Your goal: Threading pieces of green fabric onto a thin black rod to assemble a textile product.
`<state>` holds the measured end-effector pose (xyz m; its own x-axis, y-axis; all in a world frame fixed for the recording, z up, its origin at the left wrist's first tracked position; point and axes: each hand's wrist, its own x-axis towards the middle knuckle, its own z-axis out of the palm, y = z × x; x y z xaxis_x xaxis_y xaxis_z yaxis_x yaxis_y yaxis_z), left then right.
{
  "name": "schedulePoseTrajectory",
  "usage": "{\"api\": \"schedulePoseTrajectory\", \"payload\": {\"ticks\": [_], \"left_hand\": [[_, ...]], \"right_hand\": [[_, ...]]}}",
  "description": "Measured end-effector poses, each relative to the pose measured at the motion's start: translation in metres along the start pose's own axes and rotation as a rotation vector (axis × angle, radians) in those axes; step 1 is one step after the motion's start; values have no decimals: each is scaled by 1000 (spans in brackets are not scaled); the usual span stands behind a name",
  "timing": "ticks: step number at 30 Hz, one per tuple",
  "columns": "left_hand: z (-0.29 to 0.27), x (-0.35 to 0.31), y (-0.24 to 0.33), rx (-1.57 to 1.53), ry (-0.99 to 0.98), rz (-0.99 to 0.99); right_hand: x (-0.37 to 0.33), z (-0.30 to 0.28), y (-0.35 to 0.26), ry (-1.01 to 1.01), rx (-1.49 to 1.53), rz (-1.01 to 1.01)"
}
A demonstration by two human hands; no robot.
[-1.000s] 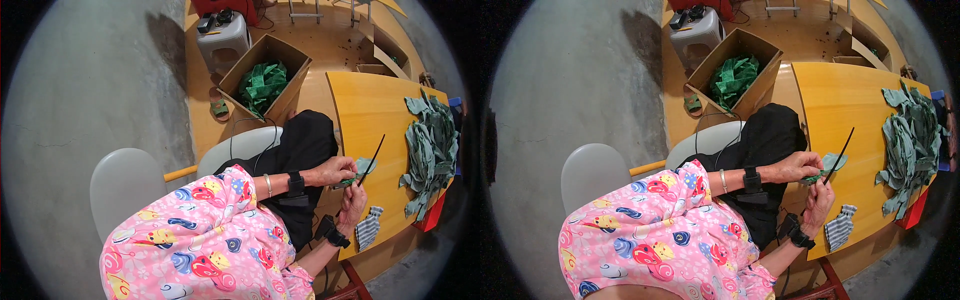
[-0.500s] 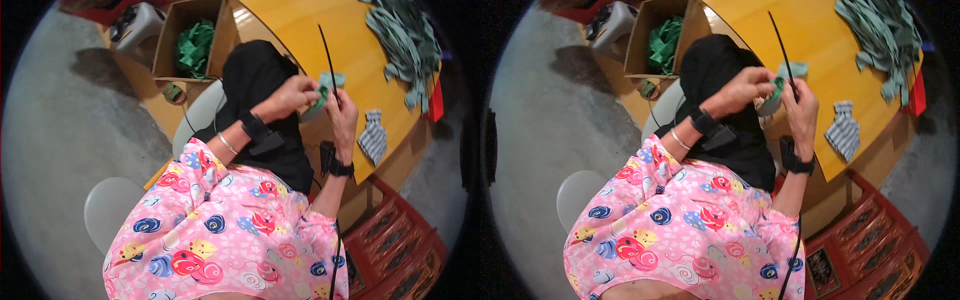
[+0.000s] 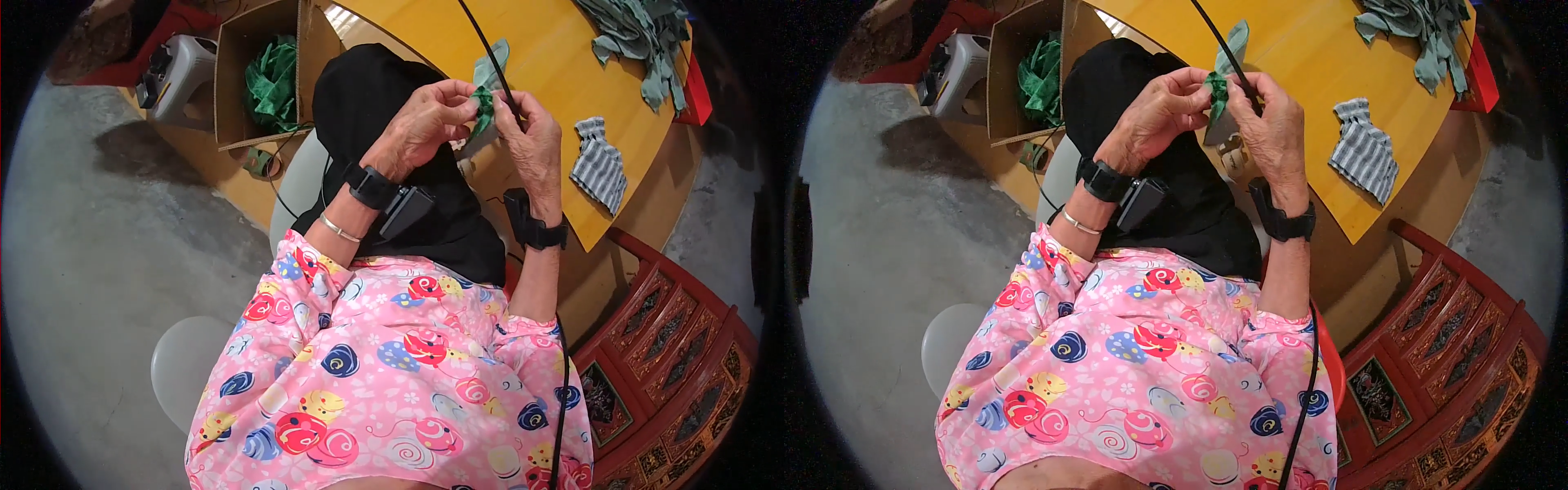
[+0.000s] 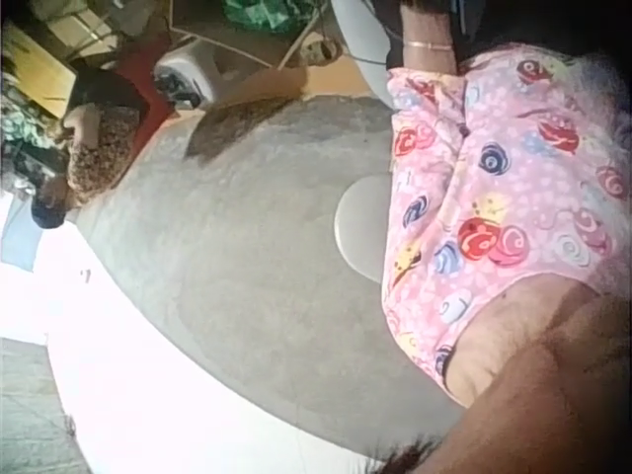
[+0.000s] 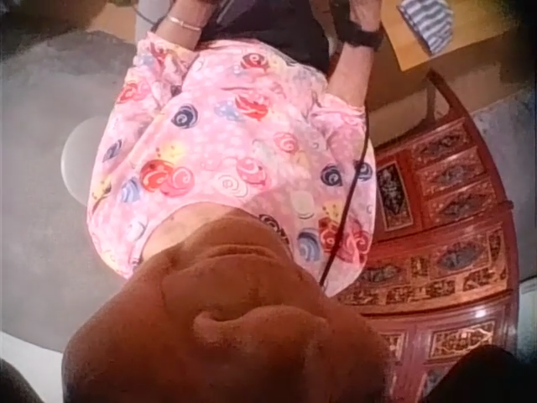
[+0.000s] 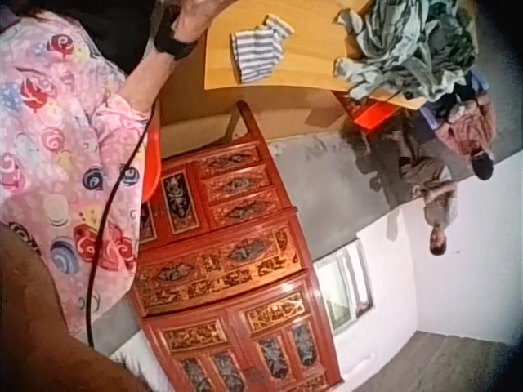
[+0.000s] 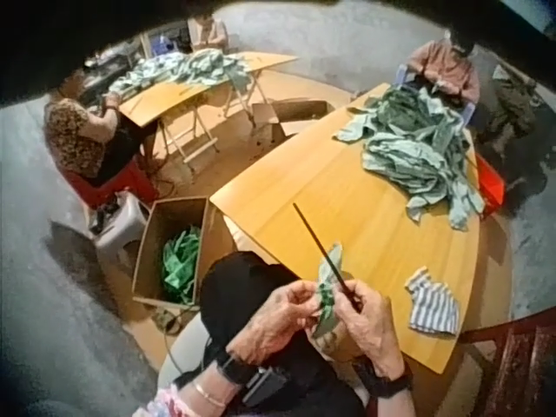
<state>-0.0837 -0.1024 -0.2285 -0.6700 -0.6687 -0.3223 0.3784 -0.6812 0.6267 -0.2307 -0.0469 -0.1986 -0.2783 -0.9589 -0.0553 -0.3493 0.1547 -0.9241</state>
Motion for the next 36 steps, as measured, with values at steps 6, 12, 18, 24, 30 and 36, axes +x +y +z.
{"api": "schedulePoseTrajectory", "payload": {"ticks": [6,12,18,24,30,36], "left_hand": [[-2,2,-6,45,65,91],[0,1,-7,111,72,164],[2,1,-8,102,77,251],[-3,4,-7,90,15,241],[-5,4,-5,26,-117,242],[-2,1,-6,54,-82,246]], "right_hand": [[-6,7,-14,115,-231,-15],[-15,11,-22,115,-276,92],[-18,17,-10,163,-383,-11],[-14,17,-1,140,51,144],[-13,22,4,222,70,82],[-18,16,-11,108,473,202]]}}
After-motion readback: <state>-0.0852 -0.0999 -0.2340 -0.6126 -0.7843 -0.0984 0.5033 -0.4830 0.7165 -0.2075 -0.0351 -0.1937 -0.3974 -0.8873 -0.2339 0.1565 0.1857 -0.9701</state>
